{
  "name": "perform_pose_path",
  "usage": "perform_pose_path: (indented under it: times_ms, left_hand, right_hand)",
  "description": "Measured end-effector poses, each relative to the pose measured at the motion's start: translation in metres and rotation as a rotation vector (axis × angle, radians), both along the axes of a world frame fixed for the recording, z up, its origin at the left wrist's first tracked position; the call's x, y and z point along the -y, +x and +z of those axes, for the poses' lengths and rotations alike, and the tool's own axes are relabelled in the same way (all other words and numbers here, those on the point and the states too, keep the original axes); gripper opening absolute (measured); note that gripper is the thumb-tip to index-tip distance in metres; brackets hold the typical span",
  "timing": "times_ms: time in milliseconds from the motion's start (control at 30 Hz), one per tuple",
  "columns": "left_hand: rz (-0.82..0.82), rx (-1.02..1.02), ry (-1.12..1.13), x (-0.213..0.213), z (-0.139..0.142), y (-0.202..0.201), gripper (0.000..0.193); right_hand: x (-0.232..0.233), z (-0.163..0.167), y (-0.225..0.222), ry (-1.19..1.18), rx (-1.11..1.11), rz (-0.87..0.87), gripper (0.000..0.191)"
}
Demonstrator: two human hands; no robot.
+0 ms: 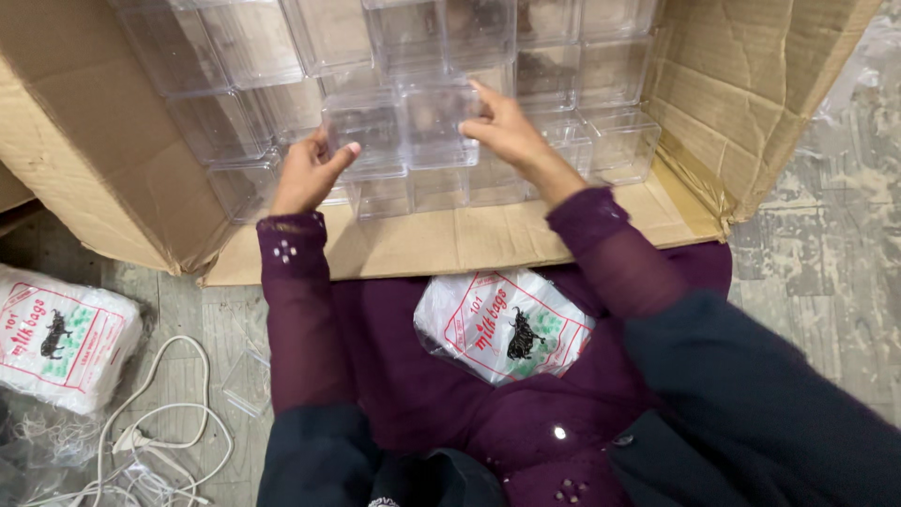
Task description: The person sits on the floor in front of an open cardboard box, pulls clear plastic boxes out of their plastic bags one at a time, sets the bags aside, and stacks the boxes inside the cardboard box.
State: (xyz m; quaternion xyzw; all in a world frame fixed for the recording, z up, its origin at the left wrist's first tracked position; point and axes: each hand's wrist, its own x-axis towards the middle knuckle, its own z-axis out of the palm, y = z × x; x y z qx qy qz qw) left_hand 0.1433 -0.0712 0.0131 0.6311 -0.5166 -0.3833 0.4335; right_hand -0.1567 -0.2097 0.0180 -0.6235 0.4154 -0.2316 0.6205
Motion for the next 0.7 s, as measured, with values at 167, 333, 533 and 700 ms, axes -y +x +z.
perform_pose_path:
  times_ms: [167,333,533,700]
  left_hand:
    - [0.068,0.149,0.126,-0.025,-0.006,-0.078,0.077]
    - [-0.084,-0.041,-0.228,-0.016,-0.045,-0.211,0.09]
    - [-0.072,0.134,-0.102,-0.007,-0.079,-0.282,0.097]
    - [-0.146,0.217,-0.115,0.002,-0.086,-0.27,0.106]
  right_hand:
    - [-0.034,0.033,-0.105,-0.224,-0.036,0.025,0.091]
    - [-0.059,0.038,-0.22,-0.11,0.022,-0.157,0.095]
    - [-0.053,0.014,-0.283,-0.089,-0.164,-0.084,0.088]
    - [-0.041,0.0,-0.289,-0.085,-0.137,-0.023,0.088]
